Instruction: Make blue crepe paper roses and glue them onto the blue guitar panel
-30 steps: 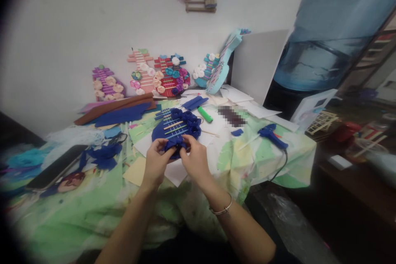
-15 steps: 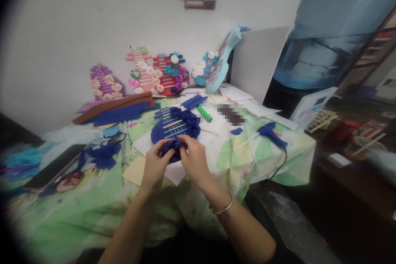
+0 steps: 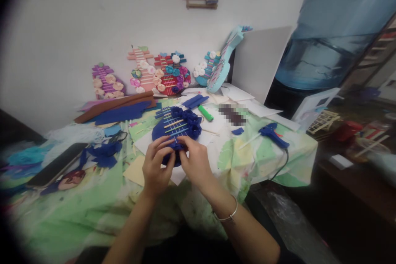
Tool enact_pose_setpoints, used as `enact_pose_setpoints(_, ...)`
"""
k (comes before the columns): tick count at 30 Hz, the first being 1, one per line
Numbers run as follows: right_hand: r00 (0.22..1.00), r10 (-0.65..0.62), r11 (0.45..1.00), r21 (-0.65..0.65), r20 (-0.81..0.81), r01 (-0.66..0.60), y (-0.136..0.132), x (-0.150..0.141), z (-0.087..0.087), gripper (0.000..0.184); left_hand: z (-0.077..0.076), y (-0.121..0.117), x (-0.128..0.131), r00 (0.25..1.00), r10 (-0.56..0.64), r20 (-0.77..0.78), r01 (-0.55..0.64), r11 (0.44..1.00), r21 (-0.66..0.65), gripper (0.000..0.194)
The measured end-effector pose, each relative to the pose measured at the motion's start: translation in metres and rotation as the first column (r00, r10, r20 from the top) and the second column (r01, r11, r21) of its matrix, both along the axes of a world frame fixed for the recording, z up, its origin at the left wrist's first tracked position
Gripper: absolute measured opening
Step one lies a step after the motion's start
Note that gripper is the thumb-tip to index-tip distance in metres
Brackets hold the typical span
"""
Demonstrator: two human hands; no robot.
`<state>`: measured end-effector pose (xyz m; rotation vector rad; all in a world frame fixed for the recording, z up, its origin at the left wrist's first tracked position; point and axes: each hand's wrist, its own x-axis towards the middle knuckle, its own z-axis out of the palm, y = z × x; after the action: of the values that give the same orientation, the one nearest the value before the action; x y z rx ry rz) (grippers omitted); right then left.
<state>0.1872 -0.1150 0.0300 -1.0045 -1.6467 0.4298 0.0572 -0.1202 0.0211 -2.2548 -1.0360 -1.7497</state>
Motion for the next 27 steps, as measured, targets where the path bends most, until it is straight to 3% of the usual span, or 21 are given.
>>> enact_pose_setpoints(6, 0.992, 0.120, 0.991, 0.050, 0.039, -0.122, -0.009, 0.007, 0.015, 0.041, 0.012, -0.006, -0.005, 0.997, 0.075, -0.009, -0.075, 0.996, 0.044, 0.019)
enact_pose_setpoints(14, 0.997, 0.038, 0.936, 0.347, 0.070, -0.060, -0.018, 0.004, 0.022, 0.015, 0.019, -0.010, -0.009, 0.987, 0.152, 0.056, -0.154, 0.987, 0.041, 0.014)
enact_pose_setpoints(27, 0.987, -0.036, 0.898, 0.438, 0.153, -0.035, -0.007, 0.004, 0.019, 0.013, 0.021, -0.007, -0.009, 0.987, 0.163, -0.011, -0.163, 0.987, 0.012, 0.014)
